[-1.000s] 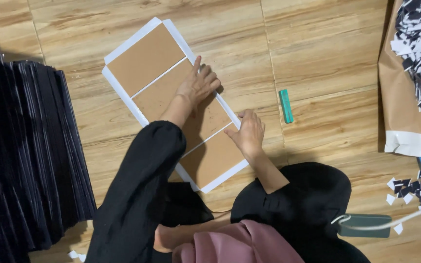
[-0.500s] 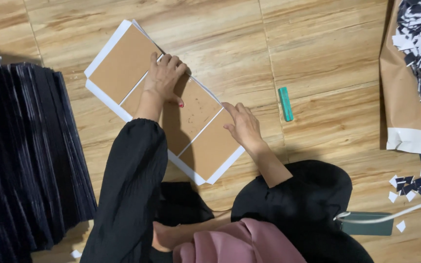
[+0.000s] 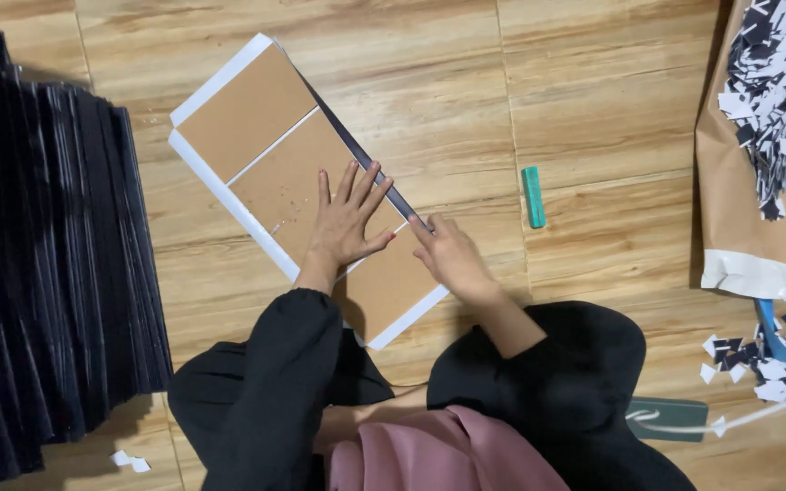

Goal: Manually assembling cardboard folders by applying adhesive to the edges with a small tool and folding them into shape.

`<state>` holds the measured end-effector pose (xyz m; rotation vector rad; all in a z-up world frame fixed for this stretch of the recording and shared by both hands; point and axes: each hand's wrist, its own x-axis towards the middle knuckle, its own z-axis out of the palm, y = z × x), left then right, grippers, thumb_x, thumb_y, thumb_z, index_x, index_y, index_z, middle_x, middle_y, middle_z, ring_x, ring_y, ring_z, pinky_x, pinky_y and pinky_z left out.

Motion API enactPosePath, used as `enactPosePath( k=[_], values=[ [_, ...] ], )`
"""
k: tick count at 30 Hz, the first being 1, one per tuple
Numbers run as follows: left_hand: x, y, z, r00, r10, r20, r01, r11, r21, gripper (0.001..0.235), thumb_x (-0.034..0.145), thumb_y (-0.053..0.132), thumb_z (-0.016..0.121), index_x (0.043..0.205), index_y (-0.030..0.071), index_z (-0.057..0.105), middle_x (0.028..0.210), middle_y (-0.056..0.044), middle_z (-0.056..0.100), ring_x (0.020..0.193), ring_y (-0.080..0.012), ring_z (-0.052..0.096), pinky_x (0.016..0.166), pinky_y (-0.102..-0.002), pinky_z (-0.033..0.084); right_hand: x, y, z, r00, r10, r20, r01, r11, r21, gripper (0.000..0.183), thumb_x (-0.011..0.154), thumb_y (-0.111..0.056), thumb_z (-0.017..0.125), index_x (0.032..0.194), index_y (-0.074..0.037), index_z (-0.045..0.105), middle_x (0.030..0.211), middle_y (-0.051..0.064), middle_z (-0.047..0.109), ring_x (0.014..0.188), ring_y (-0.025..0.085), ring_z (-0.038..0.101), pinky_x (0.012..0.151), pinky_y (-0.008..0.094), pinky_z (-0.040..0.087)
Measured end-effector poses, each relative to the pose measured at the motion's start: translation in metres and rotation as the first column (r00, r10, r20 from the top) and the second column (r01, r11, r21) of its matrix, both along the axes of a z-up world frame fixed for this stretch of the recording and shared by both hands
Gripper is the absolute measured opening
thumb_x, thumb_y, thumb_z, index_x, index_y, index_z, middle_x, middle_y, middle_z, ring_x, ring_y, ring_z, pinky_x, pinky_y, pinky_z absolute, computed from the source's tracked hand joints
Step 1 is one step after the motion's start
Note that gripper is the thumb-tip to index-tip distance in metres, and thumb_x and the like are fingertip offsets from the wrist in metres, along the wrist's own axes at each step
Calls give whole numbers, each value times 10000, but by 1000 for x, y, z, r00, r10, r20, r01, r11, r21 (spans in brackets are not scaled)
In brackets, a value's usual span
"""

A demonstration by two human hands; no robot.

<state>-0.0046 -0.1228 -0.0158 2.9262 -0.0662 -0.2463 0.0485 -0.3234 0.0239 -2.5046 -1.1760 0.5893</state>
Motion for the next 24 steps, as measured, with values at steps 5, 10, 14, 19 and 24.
enactPosePath(
  k=[5,10,14,19,24],
  values=[
    [-3,1,-14,992,50,119,-44,998,-52,713,775,564,297,1414,263,205,1481,35,178,1358,-241,122,1055,-583,29,48,-47,-17,811,-560,169,545,828,133,534,800,-307,661,1204,11,514,1000,243,513,905,398,509,781,464,431],
    [-1,3,-28,982,73,176,-66,997,-44,649,783,445,362,1396,262,250,1458,51,236,1339,-238,183,1051,-590,69,67,-61,-34,732,-566,379,599,800,36,386,737,-134,698,1091,-9,608,891,163,549,809,371,564,702,462,472],
    [-2,3,-33,963,94,253,-78,994,-70,541,824,297,280,1362,239,292,1434,60,262,1334,-222,204,1065,-568,74,58,0,-17,931,-356,81,317,899,302,332,718,-114,723,1033,-66,631,892,132,582,887,347,562,788,414,451],
    [-5,4,-35,962,92,257,-78,995,-63,509,808,222,296,1314,222,347,1414,68,276,1329,-209,213,1068,-565,92,37,26,-21,983,-117,144,83,971,225,255,723,-221,703,966,-182,635,780,-9,536,832,204,566,736,319,471],
    [-4,5,-25,958,93,272,-77,995,-70,510,781,167,375,1290,190,382,1397,46,314,1315,-218,231,1066,-560,116,13,-9,-3,947,57,315,-104,986,133,146,873,-328,509,891,-194,563,734,-23,435,752,158,523,668,249,440]
  ],
)
